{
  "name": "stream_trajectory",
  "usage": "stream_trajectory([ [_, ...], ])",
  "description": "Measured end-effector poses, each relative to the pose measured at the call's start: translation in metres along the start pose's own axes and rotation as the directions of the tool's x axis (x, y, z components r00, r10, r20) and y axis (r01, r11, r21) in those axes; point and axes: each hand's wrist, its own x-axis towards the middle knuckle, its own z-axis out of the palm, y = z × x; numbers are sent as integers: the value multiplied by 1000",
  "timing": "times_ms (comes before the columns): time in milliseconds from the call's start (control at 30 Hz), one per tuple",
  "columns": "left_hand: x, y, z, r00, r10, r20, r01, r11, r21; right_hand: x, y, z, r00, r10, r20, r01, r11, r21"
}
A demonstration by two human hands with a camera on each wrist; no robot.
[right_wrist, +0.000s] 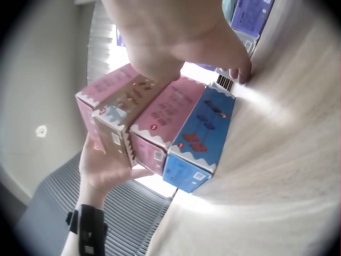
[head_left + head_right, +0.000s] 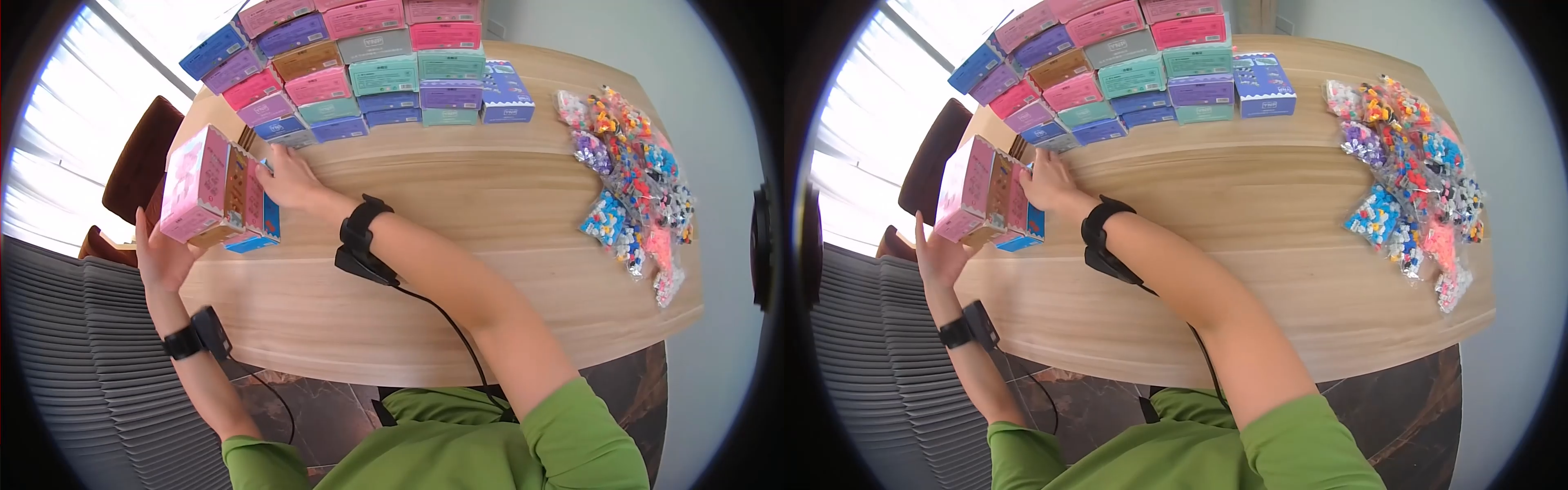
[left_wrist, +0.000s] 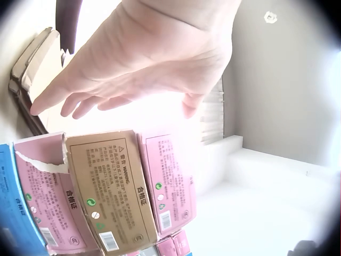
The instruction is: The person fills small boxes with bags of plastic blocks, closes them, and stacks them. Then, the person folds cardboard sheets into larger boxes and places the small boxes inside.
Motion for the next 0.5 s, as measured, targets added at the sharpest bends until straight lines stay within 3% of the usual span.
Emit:
stream_trajectory([
  [67, -15, -13, -24, 978, 31, 207, -23, 999, -40, 10, 9, 10, 998, -40, -48, 43, 998, 55],
  [100, -22, -22, -28, 993, 2, 115, -21, 986, 163, 15, 13, 14, 996, -59, -73, 65, 995, 80],
  [167, -31, -44, -22, 997, -4, -78, 46, 841, 538, 24, 20, 14, 994, -58, -90, 68, 992, 108],
  [300, -20, -86, -4, 985, 145, -96, -43, 738, 674, 27, 26, 21, 986, -62, -158, 83, 987, 135],
  [367, -16, -94, 10, 965, 204, -162, -17, 667, 745, 26, 26, 21, 989, -41, -140, 61, 988, 143],
  [500, -5, -107, 15, 921, 366, -136, -120, 597, 793, 26, 22, 19, 994, -51, -95, 62, 991, 117],
])
